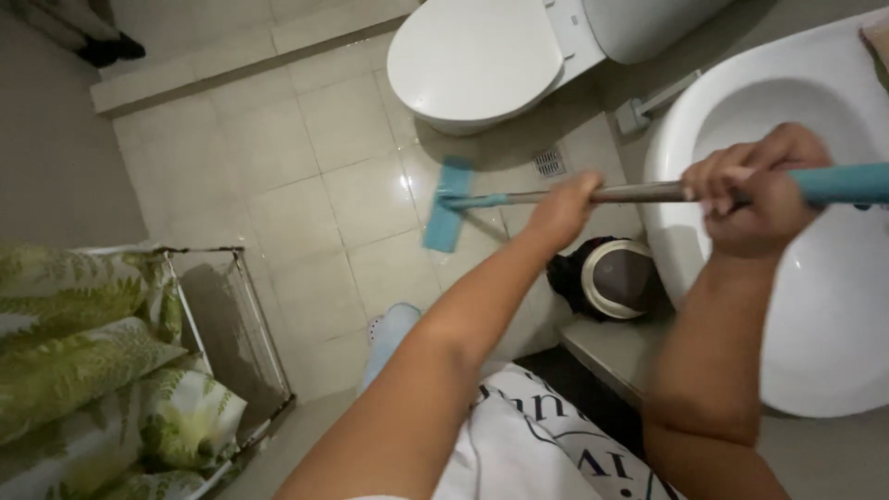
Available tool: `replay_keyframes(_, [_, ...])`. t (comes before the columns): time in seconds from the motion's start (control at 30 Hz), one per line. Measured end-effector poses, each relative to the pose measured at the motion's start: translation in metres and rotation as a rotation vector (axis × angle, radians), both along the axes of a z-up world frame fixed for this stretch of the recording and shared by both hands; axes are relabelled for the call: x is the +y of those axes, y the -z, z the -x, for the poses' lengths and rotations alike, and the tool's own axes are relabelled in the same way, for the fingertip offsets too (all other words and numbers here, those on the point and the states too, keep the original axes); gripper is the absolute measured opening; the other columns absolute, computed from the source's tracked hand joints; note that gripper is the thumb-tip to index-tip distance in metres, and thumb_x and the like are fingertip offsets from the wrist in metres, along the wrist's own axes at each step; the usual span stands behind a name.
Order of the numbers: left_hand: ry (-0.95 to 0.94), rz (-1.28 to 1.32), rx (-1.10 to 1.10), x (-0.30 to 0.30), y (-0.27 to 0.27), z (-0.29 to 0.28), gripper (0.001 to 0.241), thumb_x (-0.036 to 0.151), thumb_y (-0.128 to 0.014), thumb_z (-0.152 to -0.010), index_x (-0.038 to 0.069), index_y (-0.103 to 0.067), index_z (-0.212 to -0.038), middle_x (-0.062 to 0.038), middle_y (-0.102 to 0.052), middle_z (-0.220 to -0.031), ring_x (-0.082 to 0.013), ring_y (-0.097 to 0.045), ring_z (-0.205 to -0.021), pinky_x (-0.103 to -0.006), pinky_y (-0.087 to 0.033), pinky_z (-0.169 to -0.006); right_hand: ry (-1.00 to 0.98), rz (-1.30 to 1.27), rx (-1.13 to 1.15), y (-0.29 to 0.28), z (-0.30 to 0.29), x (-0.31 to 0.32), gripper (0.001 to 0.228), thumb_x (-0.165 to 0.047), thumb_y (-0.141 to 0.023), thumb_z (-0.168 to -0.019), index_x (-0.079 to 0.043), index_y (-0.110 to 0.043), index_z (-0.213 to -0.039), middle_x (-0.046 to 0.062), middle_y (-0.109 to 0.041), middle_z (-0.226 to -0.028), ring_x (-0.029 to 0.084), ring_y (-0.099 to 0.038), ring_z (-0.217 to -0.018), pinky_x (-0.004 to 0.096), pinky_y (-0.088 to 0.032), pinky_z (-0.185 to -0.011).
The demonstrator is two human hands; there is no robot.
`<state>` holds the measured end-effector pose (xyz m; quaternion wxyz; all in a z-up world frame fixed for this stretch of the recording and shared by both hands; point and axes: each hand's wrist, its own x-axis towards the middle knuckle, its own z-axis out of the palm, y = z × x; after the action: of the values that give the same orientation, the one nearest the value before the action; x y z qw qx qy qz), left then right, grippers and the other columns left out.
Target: The person rinses a flat mop using a handheld bidet sprayer in a bathroom, then mops the tiled floor around the toilet and sink. The person moves the mop back and forth to clean the floor surface.
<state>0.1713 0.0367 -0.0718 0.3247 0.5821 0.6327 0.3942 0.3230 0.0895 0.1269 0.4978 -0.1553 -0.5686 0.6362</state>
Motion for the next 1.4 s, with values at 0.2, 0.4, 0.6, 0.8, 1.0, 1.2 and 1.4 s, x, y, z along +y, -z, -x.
replay_keyframes(0.2, [0.015,-0.082,-0.089,0.036,-0.003,-0.037,0.022,0.015,-0.062,-0.092,0.012,-0.057,-0.113,-0.014,-0.066,-0.116,-0.0424,-0.061,-0.107,-0.0529,-0.049,-0.088,0.151,-0.162,-0.170,-0.015,-0.015,-0.003,0.027,0.005,-0.049,-0.098,-0.008,-0.038,-0.077,0.010,-0.043,-0.053,0.017,-0.041,-0.040,0.037,-0.045,-0.049])
replay_keyframes(0.4, [0.084,0.089,0.136,0.051,-0.010,-0.046,0.018,0.023,-0.065,-0.092,0.020,-0.063,-0.109,-0.005,-0.070,-0.116,-0.0347,-0.060,-0.115,-0.0698,-0.034,-0.102,0.167,-0.134,-0.166,0.004,-0.043,-0.003,0.029,0.011,-0.049,-0.098,-0.007,-0.040,-0.077,0.010,-0.044,-0.054,0.016,-0.043,-0.041,0.035,-0.041,-0.050])
replay_keyframes(0.6, [0.110,0.084,0.269,0.041,-0.012,-0.023,0.023,0.028,-0.067,-0.090,0.023,-0.064,-0.113,-0.002,-0.071,-0.110,-0.0295,-0.061,-0.114,-0.0757,-0.026,-0.109,0.102,-0.097,-0.181,-0.021,-0.018,0.007,0.025,0.005,-0.050,-0.096,-0.010,-0.040,-0.078,0.009,-0.045,-0.053,0.015,-0.044,-0.039,0.036,-0.044,-0.049])
replay_keyframes(0.8, [0.081,0.031,0.309,0.025,-0.012,0.019,0.020,0.032,-0.068,-0.092,0.023,-0.066,-0.110,-0.001,-0.073,-0.106,-0.0303,-0.060,-0.114,-0.0723,-0.028,-0.113,0.043,-0.009,-0.115,-0.007,-0.007,0.025,0.026,0.001,-0.051,-0.095,-0.011,-0.039,-0.075,0.010,-0.043,-0.052,0.019,-0.041,-0.041,0.038,-0.044,-0.048])
replay_keyframes(1.0, [-0.010,0.046,0.364,-0.011,-0.008,0.064,0.022,0.032,-0.071,-0.089,0.022,-0.066,-0.108,-0.002,-0.074,-0.109,-0.0344,-0.057,-0.118,-0.0723,-0.026,-0.112,-0.144,0.100,0.024,0.034,0.013,0.032,0.021,-0.002,-0.055,-0.097,-0.006,-0.045,-0.078,0.012,-0.047,-0.056,0.023,-0.047,-0.045,0.041,-0.047,-0.059])
replay_keyframes(1.2, [-0.117,0.203,0.478,-0.057,-0.006,0.118,0.018,0.032,-0.067,-0.094,0.020,-0.065,-0.107,-0.002,-0.073,-0.114,-0.0401,-0.050,-0.131,-0.0747,-0.021,-0.114,-0.283,0.201,0.111,0.075,0.062,0.006,0.021,-0.001,-0.060,-0.096,-0.006,-0.048,-0.079,0.013,-0.052,-0.060,0.024,-0.052,-0.052,0.041,-0.049,-0.065])
replay_keyframes(1.4, [-0.267,0.361,0.543,-0.100,0.037,0.180,0.014,0.021,-0.058,-0.095,0.023,-0.066,-0.107,-0.002,-0.068,-0.126,-0.0391,-0.042,-0.140,-0.0797,-0.011,-0.113,-0.339,0.176,-0.033,0.111,0.120,-0.032,0.016,-0.003,-0.064,-0.091,-0.010,-0.049,-0.090,0.013,-0.063,-0.077,0.028,-0.067,-0.080,0.051,-0.054,-0.093])
